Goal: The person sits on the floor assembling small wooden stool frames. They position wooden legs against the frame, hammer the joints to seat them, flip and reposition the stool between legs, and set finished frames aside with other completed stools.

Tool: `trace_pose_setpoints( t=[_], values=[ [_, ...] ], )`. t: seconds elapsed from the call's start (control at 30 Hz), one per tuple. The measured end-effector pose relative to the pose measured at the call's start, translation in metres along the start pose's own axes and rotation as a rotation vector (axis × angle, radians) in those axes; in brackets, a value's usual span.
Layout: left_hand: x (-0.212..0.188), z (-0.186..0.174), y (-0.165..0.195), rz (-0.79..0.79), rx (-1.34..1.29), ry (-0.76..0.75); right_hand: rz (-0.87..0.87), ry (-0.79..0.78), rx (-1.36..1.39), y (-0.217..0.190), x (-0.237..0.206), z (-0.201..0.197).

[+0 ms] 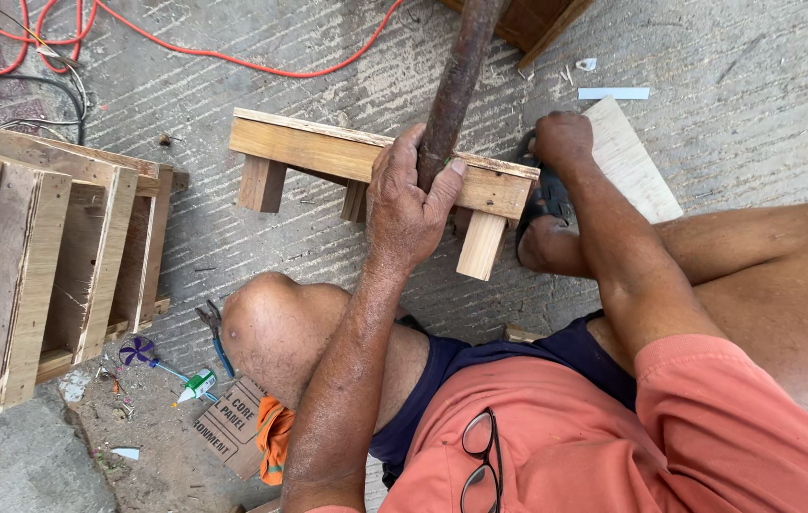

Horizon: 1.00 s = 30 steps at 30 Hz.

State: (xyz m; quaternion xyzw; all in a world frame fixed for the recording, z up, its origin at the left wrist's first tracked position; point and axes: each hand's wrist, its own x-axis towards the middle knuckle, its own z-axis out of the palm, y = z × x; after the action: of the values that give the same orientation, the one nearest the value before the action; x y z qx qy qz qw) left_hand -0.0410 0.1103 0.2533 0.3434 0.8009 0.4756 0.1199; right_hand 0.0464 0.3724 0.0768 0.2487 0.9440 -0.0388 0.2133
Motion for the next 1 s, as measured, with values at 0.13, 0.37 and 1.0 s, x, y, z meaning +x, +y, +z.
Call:
trace_pose_setpoints(
  t=[0.13,0.37,1.0],
  values=[
    [0.0,0.0,-0.003,-0.073,-0.012,-0.047,0.232,0.116,0.415,-0.002,0.004,-0.013],
    [0.003,0.003,-0.006,-0.018,0.0,0.0,-0.019,0.524,1.734,-0.013,-0.017,-0.077],
    [0.003,0.002,-0.007,0.025,-0.001,0.017,-0.217,-0.07,0.735,-0.009,-0.123,-0.164]
  ],
)
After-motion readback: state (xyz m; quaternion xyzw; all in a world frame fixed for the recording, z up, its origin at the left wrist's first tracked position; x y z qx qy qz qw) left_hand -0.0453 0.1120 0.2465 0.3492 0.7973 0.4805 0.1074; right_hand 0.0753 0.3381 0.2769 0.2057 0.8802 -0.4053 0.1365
